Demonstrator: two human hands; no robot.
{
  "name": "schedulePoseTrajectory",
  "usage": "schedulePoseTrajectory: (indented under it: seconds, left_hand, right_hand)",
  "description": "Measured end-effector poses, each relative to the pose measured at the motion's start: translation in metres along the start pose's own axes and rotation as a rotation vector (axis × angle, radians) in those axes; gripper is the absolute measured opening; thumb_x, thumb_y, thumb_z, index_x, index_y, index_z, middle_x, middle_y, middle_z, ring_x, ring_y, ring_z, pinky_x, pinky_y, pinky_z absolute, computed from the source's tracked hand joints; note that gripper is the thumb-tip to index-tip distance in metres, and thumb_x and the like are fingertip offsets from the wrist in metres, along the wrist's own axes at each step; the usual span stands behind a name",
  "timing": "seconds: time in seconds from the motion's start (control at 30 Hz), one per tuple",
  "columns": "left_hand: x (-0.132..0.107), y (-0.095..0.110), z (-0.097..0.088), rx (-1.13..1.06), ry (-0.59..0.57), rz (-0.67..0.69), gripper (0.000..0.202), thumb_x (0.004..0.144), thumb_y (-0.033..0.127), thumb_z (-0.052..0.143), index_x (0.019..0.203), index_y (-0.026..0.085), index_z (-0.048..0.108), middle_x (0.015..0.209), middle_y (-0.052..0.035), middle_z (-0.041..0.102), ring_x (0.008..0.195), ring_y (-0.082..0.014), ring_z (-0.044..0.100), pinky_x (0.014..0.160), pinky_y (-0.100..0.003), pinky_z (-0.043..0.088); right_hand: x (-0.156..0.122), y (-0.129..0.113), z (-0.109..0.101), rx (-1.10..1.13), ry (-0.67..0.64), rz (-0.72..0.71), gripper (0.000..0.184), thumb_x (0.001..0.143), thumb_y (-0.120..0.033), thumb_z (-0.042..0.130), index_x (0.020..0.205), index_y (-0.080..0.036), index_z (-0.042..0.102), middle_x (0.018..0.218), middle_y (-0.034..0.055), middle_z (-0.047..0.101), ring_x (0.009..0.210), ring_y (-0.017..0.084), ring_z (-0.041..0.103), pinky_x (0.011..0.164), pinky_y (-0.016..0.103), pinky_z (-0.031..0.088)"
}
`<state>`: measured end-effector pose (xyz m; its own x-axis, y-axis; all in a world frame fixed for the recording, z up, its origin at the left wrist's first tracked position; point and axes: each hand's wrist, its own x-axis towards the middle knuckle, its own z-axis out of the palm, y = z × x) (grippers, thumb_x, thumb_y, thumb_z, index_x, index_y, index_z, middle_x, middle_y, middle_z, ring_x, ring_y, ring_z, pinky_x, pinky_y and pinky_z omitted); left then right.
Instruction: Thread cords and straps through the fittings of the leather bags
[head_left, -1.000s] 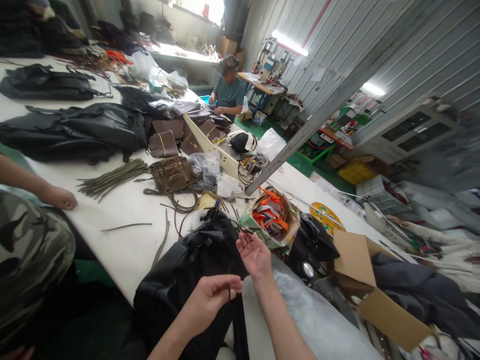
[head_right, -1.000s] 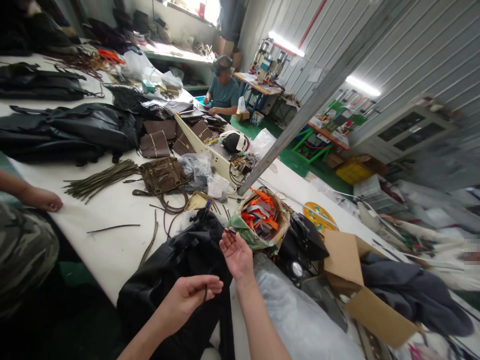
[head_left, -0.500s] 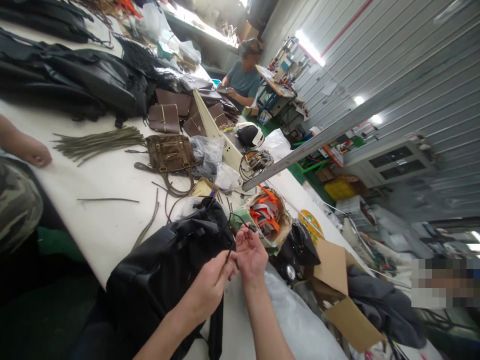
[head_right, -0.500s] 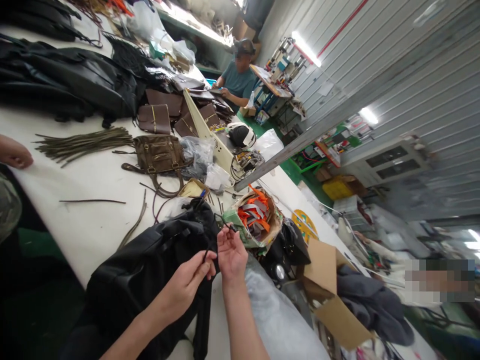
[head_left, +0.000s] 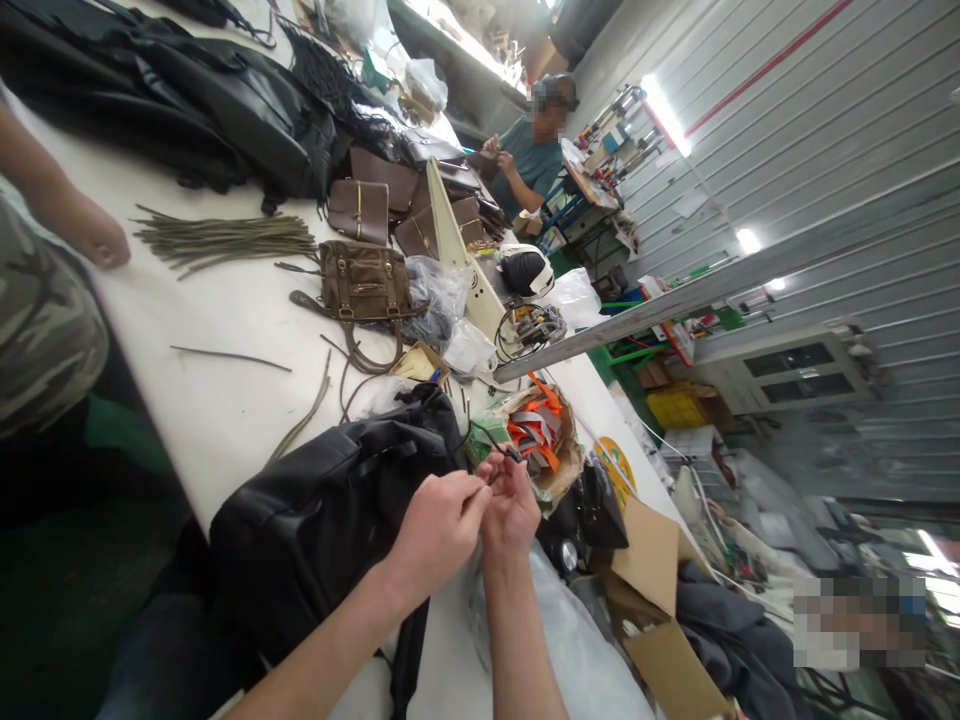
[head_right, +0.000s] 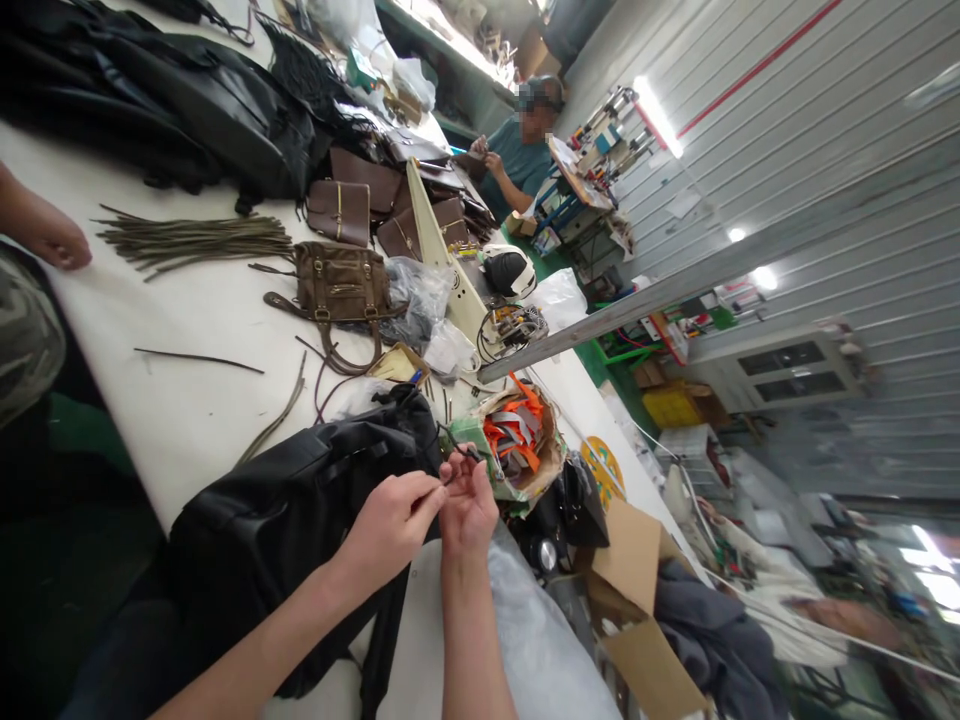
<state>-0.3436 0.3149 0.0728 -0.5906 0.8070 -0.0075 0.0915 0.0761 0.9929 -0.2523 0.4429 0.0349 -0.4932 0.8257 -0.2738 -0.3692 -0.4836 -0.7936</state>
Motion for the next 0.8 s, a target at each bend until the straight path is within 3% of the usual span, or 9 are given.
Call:
schedulePoseTrajectory:
  seconds: [0.13, 0.4, 0.8]
  left_hand:
    - [0.011, 0.005, -0.003, -0.036, 0.087, 0.027, 0.026, 0.102, 0.019, 0.058, 0.085, 0.022, 0.078, 0.086, -0.0047, 0.076, 0.079, -0.0181, 0.068, 0.075, -0.029, 0.044]
    - [0.018, 0.003, 0.003, -0.001, 0.114, -0.002, 0.025, 0.101, 0.021, 0.062, 0.083, 0.022, 0.078, 0.086, -0.0025, 0.078, 0.079, -0.0165, 0.069, 0.077, -0.029, 0.044]
    - [0.021, -0.001, -0.011, 0.043, 0.142, -0.034, 0.030, 0.098, 0.024, 0.060, 0.069, 0.020, 0.069, 0.073, -0.0019, 0.071, 0.066, -0.0137, 0.060, 0.066, -0.028, 0.037]
  right_hand:
    - [0.000, 0.004, -0.010, -0.069, 0.041, 0.016, 0.031, 0.088, -0.040, 0.087, 0.111, -0.020, 0.082, 0.111, 0.0042, 0.081, 0.100, 0.017, 0.074, 0.099, 0.031, 0.061]
    - [-0.005, 0.015, -0.011, -0.133, 0.043, 0.016, 0.030, 0.086, -0.042, 0.084, 0.108, -0.021, 0.084, 0.117, 0.0058, 0.082, 0.110, 0.021, 0.075, 0.117, 0.038, 0.053]
    - [-0.009, 0.013, 0.002, -0.248, -0.043, 0.015, 0.040, 0.083, -0.039, 0.090, 0.117, -0.019, 0.082, 0.121, 0.0119, 0.081, 0.110, 0.024, 0.076, 0.106, 0.041, 0.061]
